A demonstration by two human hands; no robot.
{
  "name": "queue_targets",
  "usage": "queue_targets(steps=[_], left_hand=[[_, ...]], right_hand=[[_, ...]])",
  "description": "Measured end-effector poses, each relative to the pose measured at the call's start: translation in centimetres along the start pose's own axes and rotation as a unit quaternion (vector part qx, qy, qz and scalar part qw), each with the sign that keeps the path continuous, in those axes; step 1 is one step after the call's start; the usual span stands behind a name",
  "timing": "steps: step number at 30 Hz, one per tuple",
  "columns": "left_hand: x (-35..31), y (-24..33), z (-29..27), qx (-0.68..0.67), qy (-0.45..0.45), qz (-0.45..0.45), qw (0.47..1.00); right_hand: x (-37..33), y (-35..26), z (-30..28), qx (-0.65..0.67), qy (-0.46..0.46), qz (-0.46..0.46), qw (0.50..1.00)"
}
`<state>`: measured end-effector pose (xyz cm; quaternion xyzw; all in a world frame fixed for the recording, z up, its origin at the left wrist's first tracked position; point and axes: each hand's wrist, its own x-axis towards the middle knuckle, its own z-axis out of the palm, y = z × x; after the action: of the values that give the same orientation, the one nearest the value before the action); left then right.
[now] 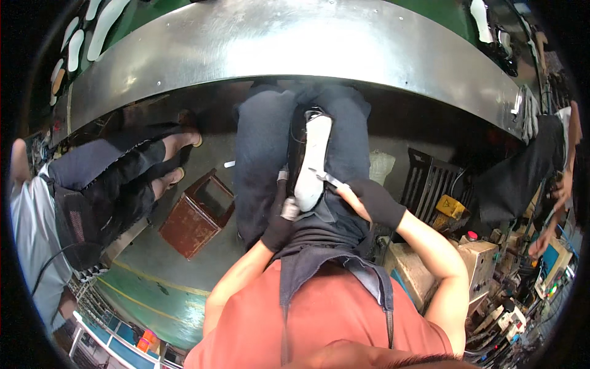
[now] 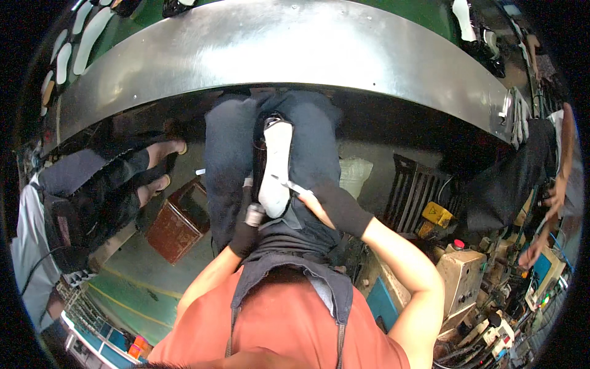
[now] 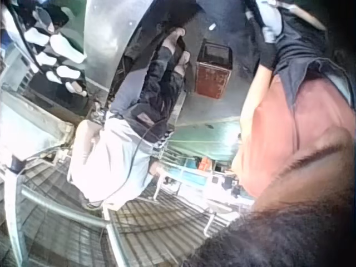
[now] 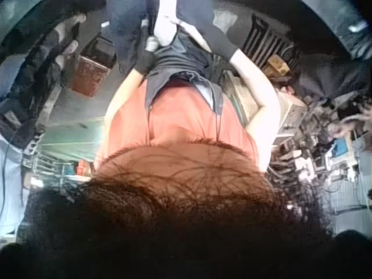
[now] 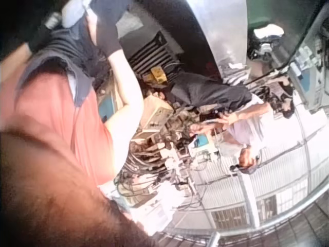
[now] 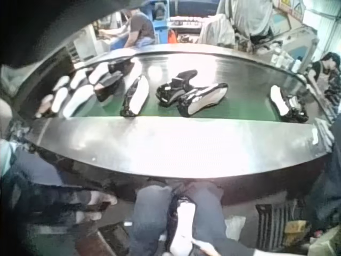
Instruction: The person uses pliers to trim excess material from the white soles of black shoes. They repeatedly pick up shoes from a conveyor belt, hold them on their lap, and scrape the sole edges with the tool before placing them back on the belt.
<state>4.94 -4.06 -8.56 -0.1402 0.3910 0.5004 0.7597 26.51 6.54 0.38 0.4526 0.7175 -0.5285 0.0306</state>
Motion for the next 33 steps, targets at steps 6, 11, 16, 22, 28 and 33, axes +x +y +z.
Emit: queue_targets(steps=[6,11,16,22,28,33], left_hand=[[1.6,-1.5,-2.3,0.358,-0.041,0.192,0.913],[2.2,-1.0,-2.9,0.667,0.005,0.365,0.650],[-0.7,2.3,3.3,0.450,-0.125,0.182,0.865],[-1.4,1.9,-0.2,0.630,-0.115,0.229,0.733],[-9.2,10.4,5.2,0.789,-0.052,0.229,0.567],[-9.7,15.3,11.5,0.504,0.010,0.408,0.762]], right_hand=[[-3.6,0.7,0.2,0.057,-0.048,0.090,0.993],[-3.4,-6.4,-1.4,-0.044,-0.045,-0.027,0.998],[-0.5,-6.1,0.1,-0.104,0.023,-0.349,0.931],[-1.1,-5.6,1.8,-0.155,0.043,-0.362,0.918],[-3.3,-2.4,-2.5,-0.165,0.006,-0.115,0.980],[-7.3,-3.1,-2.7,0.056,0.065,-0.006,0.996]])
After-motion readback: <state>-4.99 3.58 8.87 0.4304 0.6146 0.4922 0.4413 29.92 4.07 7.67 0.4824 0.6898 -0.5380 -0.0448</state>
